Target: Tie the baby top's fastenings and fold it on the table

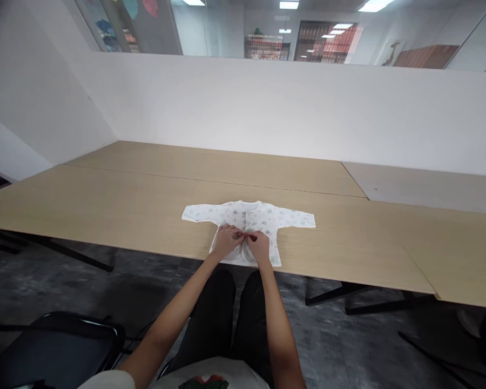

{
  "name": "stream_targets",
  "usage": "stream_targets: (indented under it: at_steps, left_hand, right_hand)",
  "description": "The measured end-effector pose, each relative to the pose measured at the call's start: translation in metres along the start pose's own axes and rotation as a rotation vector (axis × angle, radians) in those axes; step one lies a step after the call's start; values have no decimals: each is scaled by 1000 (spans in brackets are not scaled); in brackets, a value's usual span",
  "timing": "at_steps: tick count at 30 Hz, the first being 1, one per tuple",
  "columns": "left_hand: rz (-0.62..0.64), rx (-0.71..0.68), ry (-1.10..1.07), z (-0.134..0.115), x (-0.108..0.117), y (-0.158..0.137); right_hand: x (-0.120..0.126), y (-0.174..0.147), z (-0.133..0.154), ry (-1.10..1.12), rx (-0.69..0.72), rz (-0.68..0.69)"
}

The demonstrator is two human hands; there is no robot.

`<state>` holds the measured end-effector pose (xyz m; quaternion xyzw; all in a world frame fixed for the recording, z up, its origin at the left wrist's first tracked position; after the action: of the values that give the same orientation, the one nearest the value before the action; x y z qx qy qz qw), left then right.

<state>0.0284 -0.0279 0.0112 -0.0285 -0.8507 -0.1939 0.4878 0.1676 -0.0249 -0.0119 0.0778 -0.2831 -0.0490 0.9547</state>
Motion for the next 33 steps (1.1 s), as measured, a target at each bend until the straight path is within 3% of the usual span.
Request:
stream_targets:
  at_steps: [3, 6, 8, 10, 12, 15, 19, 22, 26, 29, 33]
  left_hand:
    - [-12, -22, 82, -3, -1, -4]
    - [-6, -164, 212, -17, -2, -9]
    - [20, -281, 300, -24, -1, -8]
    - [44, -303, 354, -15, 6, -1]
    - [27, -205, 376, 11, 22, 13]
    - [-62, 6, 390, 67, 54, 32]
    - [69, 195, 408, 131, 69, 41]
    - [172, 228, 446, 152, 71, 43]
    - [262, 217, 491, 157, 79, 54]
    - [186, 170, 533, 148, 107, 75]
    - [-89, 115, 551, 127, 177, 105]
  right_hand:
    - [-1, -2, 4, -91, 6, 2]
    - [-6, -5, 10, -199, 25, 26]
    - [-9, -2, 14, -278, 55, 81]
    - [-6, 9, 14, -352, 76, 163]
    - [10, 31, 8, -423, 52, 177]
    - [57, 71, -10, -545, -36, 28]
    - [92, 105, -39, -786, -102, 105]
    - [101, 112, -50, -972, -128, 189]
    - [106, 115, -50, -1025, -144, 314]
    - [121, 125, -33, -1006, -109, 338]
    - [174, 148, 17, -1043, -2, 26]
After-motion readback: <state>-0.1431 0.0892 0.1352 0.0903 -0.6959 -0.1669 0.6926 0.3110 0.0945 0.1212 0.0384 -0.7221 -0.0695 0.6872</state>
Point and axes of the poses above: each hand's wrist, its own y-axis towards the middle knuckle, its own x-axis out of the back of the hand, z = x × y, the point moved 7 cm from there along y, towards the middle knuckle, and after that the axes turned 5 degrees about -x, right-handed, at the moved point
